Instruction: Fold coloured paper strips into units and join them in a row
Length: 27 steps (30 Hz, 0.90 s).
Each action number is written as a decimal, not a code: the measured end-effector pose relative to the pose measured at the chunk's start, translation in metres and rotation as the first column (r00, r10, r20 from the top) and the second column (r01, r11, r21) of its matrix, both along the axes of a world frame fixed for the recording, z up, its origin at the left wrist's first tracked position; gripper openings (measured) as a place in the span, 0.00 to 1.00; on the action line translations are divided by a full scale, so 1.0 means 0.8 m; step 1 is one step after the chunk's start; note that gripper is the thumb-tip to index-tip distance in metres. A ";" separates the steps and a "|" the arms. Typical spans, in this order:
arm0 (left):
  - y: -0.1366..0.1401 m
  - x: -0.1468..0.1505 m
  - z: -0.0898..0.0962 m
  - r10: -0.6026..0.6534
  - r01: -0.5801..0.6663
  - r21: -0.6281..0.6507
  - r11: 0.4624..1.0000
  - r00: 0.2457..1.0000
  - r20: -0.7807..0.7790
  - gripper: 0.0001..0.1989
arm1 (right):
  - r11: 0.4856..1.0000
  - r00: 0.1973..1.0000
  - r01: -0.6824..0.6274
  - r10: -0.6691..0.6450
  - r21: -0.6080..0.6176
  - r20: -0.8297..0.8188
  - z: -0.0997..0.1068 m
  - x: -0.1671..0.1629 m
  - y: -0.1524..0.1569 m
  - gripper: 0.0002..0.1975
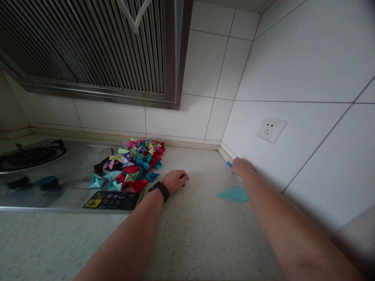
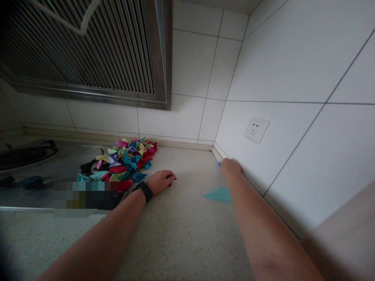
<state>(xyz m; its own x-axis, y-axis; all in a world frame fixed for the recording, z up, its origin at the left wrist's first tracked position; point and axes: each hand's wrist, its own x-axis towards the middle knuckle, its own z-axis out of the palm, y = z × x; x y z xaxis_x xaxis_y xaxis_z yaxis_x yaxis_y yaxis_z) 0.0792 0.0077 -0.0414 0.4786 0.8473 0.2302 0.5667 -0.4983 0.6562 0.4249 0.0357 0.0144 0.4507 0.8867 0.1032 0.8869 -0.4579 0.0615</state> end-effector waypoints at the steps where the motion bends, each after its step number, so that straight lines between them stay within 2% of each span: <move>1: 0.000 0.000 0.000 0.001 -0.001 0.003 1.000 1.000 -0.001 0.15 | 1.000 1.000 -0.004 0.004 -0.004 -0.001 0.000 0.001 0.000 0.19; 14: -0.003 0.000 0.004 0.001 -0.001 0.001 1.000 1.000 -0.001 0.14 | 1.000 1.000 -0.023 0.023 -0.006 0.002 0.001 0.003 0.005 0.19; 27: -0.001 0.001 0.003 0.010 -0.010 -0.018 1.000 1.000 -0.004 0.15 | 1.000 1.000 -0.009 0.009 0.007 -0.004 -0.001 -0.002 0.019 0.24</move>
